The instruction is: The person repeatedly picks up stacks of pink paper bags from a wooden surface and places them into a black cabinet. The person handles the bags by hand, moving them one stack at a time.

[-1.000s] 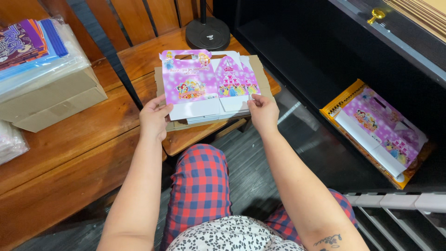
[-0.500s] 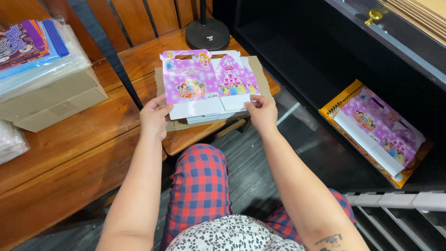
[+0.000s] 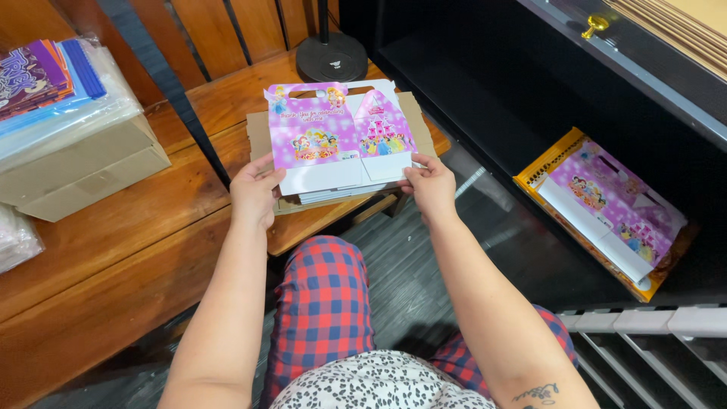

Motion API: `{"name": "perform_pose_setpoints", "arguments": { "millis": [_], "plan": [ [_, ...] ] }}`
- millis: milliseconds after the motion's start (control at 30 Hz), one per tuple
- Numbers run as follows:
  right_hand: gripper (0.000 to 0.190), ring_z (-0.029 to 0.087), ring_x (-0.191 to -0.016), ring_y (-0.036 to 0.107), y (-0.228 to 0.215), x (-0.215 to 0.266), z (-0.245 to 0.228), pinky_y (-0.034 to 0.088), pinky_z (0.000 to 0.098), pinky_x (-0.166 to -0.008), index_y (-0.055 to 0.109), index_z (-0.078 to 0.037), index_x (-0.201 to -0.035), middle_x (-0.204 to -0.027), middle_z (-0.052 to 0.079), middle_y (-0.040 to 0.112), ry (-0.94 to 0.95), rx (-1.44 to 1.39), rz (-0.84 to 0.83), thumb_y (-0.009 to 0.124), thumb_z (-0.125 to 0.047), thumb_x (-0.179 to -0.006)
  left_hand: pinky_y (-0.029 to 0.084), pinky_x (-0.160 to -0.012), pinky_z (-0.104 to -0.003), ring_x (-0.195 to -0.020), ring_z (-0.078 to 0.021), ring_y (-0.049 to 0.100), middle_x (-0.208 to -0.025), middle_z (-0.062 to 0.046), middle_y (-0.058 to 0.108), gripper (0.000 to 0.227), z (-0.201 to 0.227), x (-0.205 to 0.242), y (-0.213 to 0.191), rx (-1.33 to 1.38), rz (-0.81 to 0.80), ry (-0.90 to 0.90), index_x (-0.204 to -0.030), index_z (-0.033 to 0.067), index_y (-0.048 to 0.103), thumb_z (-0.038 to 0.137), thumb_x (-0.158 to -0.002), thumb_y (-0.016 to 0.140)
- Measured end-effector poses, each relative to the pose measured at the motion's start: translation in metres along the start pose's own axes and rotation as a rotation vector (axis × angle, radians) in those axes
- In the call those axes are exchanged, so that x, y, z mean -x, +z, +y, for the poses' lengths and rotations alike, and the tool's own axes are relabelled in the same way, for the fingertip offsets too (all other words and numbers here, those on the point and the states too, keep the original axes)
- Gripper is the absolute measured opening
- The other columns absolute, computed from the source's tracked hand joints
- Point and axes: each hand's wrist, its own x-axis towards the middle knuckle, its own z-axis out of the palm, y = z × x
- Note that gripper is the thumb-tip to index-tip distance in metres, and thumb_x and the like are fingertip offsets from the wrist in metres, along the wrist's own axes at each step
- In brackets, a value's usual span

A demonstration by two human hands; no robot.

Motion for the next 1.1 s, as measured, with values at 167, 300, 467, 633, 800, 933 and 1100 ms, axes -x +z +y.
{"name": "perform_pose_setpoints", "arguments": {
  "millis": [167,300,467,633,800,933,1100],
  "plan": [
    [0.034,0.017,-0.073,0.076,-0.018,0.003,-0.006,0.068,0.0250,-0.068,0.063,0.003,-0.132,-0.095,0.015,0.073,0.028,-0.077,0.050,0.062,0.000,-0.098,0.068,-0.075,-0.034,-0.087,-0.0194,0.074,-0.099,-0.011,0.068,0.043,0.015,0.020,0.027,-0.033,-0.026,0.005,-0.131,0.0117,0.071,0.001,-0.090,0.079],
    [0.034,0.018,-0.072,0.076,-0.051,-0.009,0.004,0.069,0.0263,-0.068,0.064,0.000,-0.131,-0.092,0.012,0.072,0.040,-0.189,0.117,0.064,0.001,-0.097,0.067,-0.072,-0.027,-0.087,-0.0132,0.067,-0.099,-0.009,0.064,0.044,0.003,0.014,0.054,-0.082,-0.098,0.086,-0.134,0.0087,0.068,0.003,-0.091,0.079],
    [0.034,0.017,-0.074,0.077,-0.110,-0.009,0.007,0.070,0.0262,-0.071,0.065,-0.002,-0.131,-0.092,0.009,0.072,0.028,-0.251,0.219,0.064,0.002,-0.097,0.066,-0.068,-0.025,-0.082,-0.0129,0.067,-0.099,-0.011,0.062,0.051,0.024,0.060,0.122,-0.105,-0.228,0.079,-0.140,0.0060,0.061,0.003,-0.092,0.076],
    [0.032,0.016,-0.076,0.077,-0.175,0.003,0.010,0.071,0.0255,-0.073,0.065,-0.004,-0.129,-0.092,0.008,0.072,0.011,-0.317,0.345,0.064,0.001,-0.097,0.067,-0.065,-0.024,-0.077,-0.0124,0.068,-0.098,-0.013,0.060,0.059,-0.002,0.078,0.182,-0.111,-0.383,0.050,-0.147,0.0018,0.053,0.002,-0.092,0.075],
    [0.030,0.016,-0.075,0.077,-0.240,0.025,0.015,0.071,0.0257,-0.072,0.066,-0.006,-0.128,-0.093,0.008,0.071,-0.015,-0.346,0.494,0.065,0.000,-0.098,0.068,-0.069,-0.025,-0.080,-0.0180,0.075,-0.097,-0.017,0.070,0.049,-0.008,0.117,0.244,-0.191,-0.519,0.031,-0.140,0.0011,0.060,0.000,-0.093,0.071],
    [0.030,0.015,-0.075,0.077,-0.287,0.041,0.025,0.071,0.0233,-0.072,0.065,-0.007,-0.128,-0.093,0.007,0.071,-0.030,-0.354,0.627,0.063,-0.002,-0.099,0.068,-0.069,-0.026,-0.078,-0.0212,0.077,-0.095,-0.020,0.072,0.049,-0.029,0.134,0.290,-0.210,-0.601,-0.003,-0.139,-0.0014,0.058,0.002,-0.093,0.073],
    [0.028,0.015,-0.077,0.077,-0.338,0.058,0.038,0.071,0.0232,-0.074,0.065,-0.008,-0.129,-0.096,0.007,0.070,-0.047,-0.334,0.767,0.063,-0.004,-0.101,0.068,-0.061,-0.021,-0.070,-0.0156,0.077,-0.086,-0.016,0.074,0.038,-0.024,0.173,0.334,-0.340,-0.695,-0.014,-0.126,-0.0031,0.067,0.009,-0.092,0.078]
  ]
}}
